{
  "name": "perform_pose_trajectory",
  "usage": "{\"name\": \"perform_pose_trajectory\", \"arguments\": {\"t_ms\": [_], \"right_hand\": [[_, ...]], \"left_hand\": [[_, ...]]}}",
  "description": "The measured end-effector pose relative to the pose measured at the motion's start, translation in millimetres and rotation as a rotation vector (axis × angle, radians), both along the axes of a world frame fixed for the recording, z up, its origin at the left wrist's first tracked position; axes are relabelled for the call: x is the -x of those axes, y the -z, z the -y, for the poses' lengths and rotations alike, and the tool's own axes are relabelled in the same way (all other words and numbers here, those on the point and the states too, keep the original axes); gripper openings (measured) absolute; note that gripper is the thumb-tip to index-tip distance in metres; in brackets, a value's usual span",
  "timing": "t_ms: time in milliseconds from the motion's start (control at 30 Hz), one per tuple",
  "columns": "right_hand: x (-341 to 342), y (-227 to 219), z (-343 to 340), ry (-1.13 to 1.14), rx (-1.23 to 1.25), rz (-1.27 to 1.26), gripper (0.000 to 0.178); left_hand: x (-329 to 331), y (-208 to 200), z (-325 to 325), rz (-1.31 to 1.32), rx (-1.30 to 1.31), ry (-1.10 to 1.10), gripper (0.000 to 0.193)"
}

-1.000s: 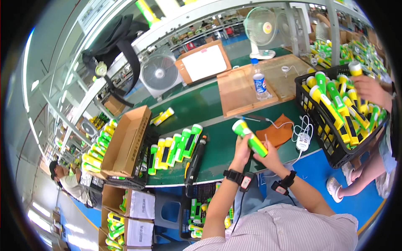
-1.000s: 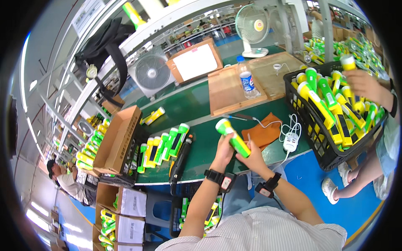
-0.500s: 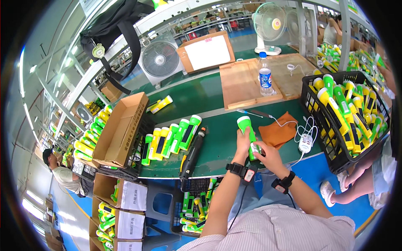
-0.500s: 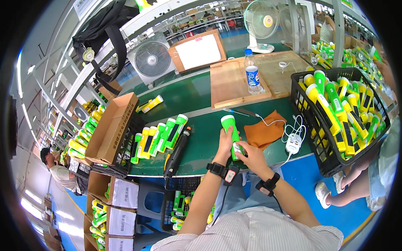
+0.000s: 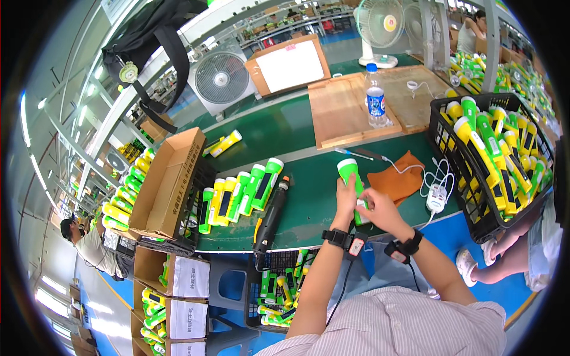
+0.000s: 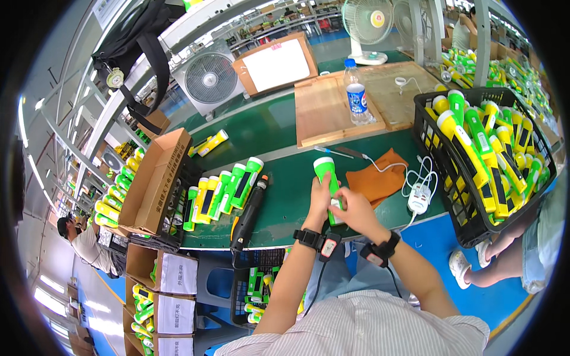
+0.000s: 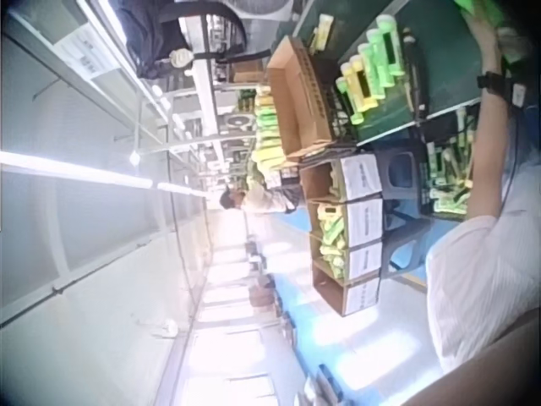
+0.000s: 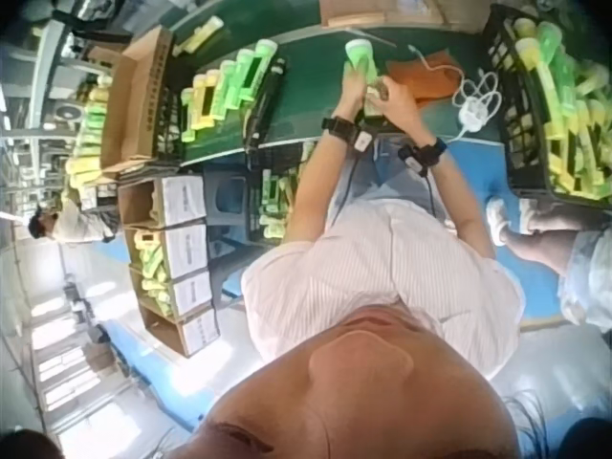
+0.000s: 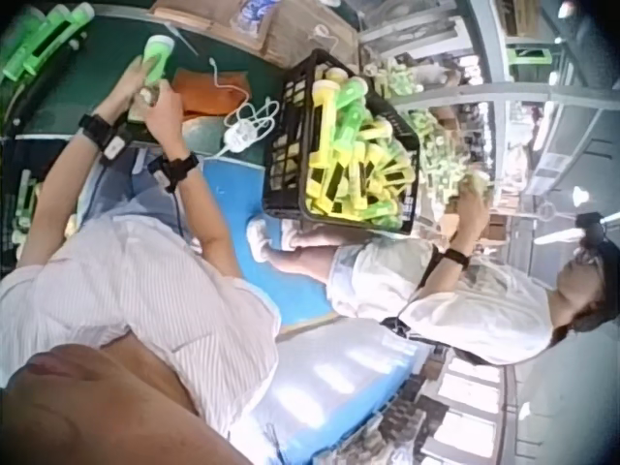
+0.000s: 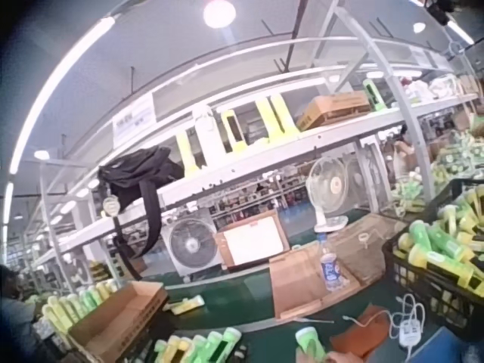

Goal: Assembling, inspecting, and testing handheld flashlights at a factory workstation.

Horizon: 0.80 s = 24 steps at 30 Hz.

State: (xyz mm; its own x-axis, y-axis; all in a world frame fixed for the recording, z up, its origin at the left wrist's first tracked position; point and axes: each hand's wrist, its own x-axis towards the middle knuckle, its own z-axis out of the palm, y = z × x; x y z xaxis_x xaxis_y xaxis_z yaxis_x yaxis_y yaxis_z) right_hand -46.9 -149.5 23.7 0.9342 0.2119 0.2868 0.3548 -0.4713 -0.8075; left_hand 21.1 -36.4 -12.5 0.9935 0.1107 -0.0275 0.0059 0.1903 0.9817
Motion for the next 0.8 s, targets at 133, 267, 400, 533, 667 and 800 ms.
{"name": "perform_pose_trajectory", "arguments": {"t_ms": [133, 267, 400, 533, 667, 800], "right_hand": [[7.2, -1.8, 0.6, -0.111, -0.431, -0.173, 0.02], [52.9, 6.1, 18.9, -0.253, -0.107, 0.066, 0.011], [52.1, 45.1, 47.4, -0.192, 0.303, 0.603, 0.009], [53.9, 43.8, 50.0, -0.212, 0.44, 0.618, 0.009], [48.8, 43.6, 50.6, -0.215, 0.447, 0.66, 0.01], [42.8, 28.4, 44.4, -0.207, 0.311, 0.745, 0.011]], "left_hand": [[3.8, -16.1, 2.6, 0.018, 0.105, 0.049, 0.034], [9.8, -26.4, -7.3, -0.028, 0.241, 0.115, 0.028], [9.8, -28.4, -1.8, 0.005, 0.225, 0.153, 0.028], [11.4, -26.9, 0.5, 0.109, 0.208, 0.172, 0.028], [9.2, -28.5, 3.3, 0.113, 0.244, 0.16, 0.03], [8.4, -22.7, -1.1, 0.123, 0.249, 0.229, 0.031]]}}
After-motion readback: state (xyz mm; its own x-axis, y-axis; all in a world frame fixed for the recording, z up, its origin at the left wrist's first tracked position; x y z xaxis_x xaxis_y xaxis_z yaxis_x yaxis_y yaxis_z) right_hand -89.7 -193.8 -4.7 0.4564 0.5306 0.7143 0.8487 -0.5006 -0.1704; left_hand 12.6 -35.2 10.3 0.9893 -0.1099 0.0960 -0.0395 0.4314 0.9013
